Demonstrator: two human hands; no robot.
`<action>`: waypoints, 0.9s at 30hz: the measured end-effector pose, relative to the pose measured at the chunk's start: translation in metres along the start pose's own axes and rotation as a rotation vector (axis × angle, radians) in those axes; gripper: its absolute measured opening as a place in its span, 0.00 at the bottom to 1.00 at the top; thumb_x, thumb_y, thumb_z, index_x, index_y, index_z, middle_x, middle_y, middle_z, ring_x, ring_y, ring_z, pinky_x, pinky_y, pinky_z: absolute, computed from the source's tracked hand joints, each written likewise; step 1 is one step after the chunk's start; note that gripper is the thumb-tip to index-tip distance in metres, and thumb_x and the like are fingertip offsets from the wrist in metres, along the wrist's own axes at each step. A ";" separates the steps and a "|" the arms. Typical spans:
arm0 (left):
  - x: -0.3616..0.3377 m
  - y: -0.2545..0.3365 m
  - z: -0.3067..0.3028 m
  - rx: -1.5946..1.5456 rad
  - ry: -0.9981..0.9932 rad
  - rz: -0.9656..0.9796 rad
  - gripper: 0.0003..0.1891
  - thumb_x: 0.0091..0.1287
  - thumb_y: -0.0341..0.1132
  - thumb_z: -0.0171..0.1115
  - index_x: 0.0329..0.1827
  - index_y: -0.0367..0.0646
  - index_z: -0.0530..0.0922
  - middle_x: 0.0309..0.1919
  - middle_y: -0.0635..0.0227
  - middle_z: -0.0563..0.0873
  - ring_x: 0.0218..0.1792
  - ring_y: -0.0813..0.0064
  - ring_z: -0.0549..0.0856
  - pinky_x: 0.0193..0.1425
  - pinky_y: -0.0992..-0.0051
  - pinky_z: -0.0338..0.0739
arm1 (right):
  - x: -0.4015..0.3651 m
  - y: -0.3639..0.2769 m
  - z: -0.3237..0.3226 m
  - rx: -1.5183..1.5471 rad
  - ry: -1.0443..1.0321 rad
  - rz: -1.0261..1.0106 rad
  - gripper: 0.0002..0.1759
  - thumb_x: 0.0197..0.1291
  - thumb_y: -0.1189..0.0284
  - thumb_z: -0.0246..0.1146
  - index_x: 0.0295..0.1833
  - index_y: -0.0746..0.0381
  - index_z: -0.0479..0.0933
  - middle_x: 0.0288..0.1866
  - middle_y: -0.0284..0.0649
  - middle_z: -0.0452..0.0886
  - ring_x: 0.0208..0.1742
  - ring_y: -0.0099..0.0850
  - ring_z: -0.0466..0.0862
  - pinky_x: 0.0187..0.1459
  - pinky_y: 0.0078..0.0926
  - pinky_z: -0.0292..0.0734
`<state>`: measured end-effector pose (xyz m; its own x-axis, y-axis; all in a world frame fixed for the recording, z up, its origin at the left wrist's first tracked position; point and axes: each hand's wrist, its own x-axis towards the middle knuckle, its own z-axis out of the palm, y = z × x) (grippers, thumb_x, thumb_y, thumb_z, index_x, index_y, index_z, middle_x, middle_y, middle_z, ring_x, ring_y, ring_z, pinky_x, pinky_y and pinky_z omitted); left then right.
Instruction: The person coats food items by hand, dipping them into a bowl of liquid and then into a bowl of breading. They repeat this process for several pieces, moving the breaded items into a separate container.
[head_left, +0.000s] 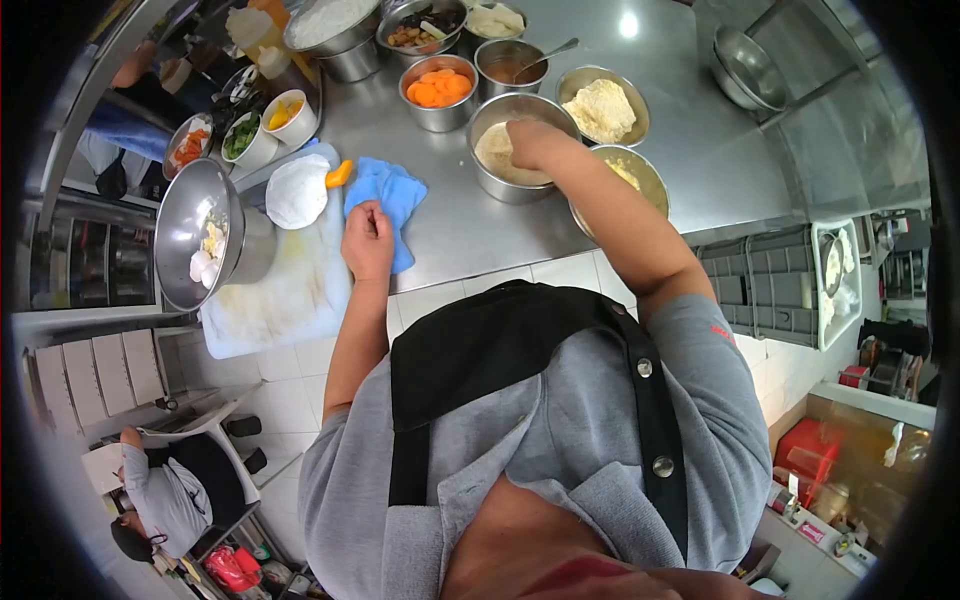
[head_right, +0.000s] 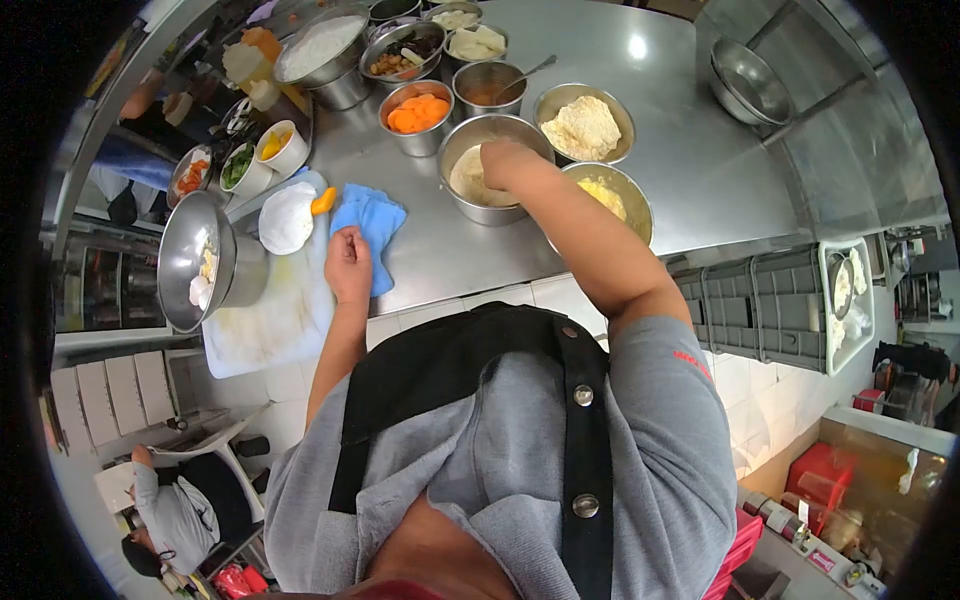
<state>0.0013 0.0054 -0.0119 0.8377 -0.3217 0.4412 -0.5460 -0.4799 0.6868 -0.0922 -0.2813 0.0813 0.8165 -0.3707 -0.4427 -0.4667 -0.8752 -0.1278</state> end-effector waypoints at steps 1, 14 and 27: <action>0.000 0.000 0.000 -0.007 0.006 0.001 0.04 0.61 0.31 0.59 0.38 0.44 0.78 0.32 0.63 0.84 0.28 0.65 0.83 0.34 0.70 0.77 | -0.003 0.002 -0.006 0.078 0.001 -0.020 0.25 0.50 0.71 0.61 0.55 0.67 0.71 0.55 0.54 0.76 0.57 0.43 0.77 0.56 0.35 0.73; -0.001 0.004 -0.002 -0.028 -0.013 0.009 0.04 0.63 0.29 0.58 0.39 0.40 0.78 0.29 0.65 0.83 0.27 0.77 0.80 0.34 0.78 0.75 | -0.002 0.006 -0.017 0.207 0.120 -0.063 0.22 0.54 0.72 0.55 0.56 0.66 0.72 0.55 0.52 0.77 0.56 0.45 0.77 0.55 0.35 0.72; 0.002 0.003 -0.002 0.005 -0.012 0.010 0.05 0.61 0.31 0.58 0.38 0.43 0.78 0.31 0.64 0.83 0.27 0.68 0.81 0.33 0.71 0.76 | 0.011 0.002 0.003 0.075 -0.176 -0.092 0.23 0.56 0.72 0.49 0.59 0.65 0.68 0.52 0.52 0.78 0.51 0.43 0.79 0.50 0.37 0.73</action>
<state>0.0015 0.0051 -0.0075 0.8323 -0.3361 0.4408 -0.5540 -0.4810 0.6794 -0.0850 -0.2863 0.0734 0.7876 -0.2249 -0.5737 -0.4228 -0.8745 -0.2377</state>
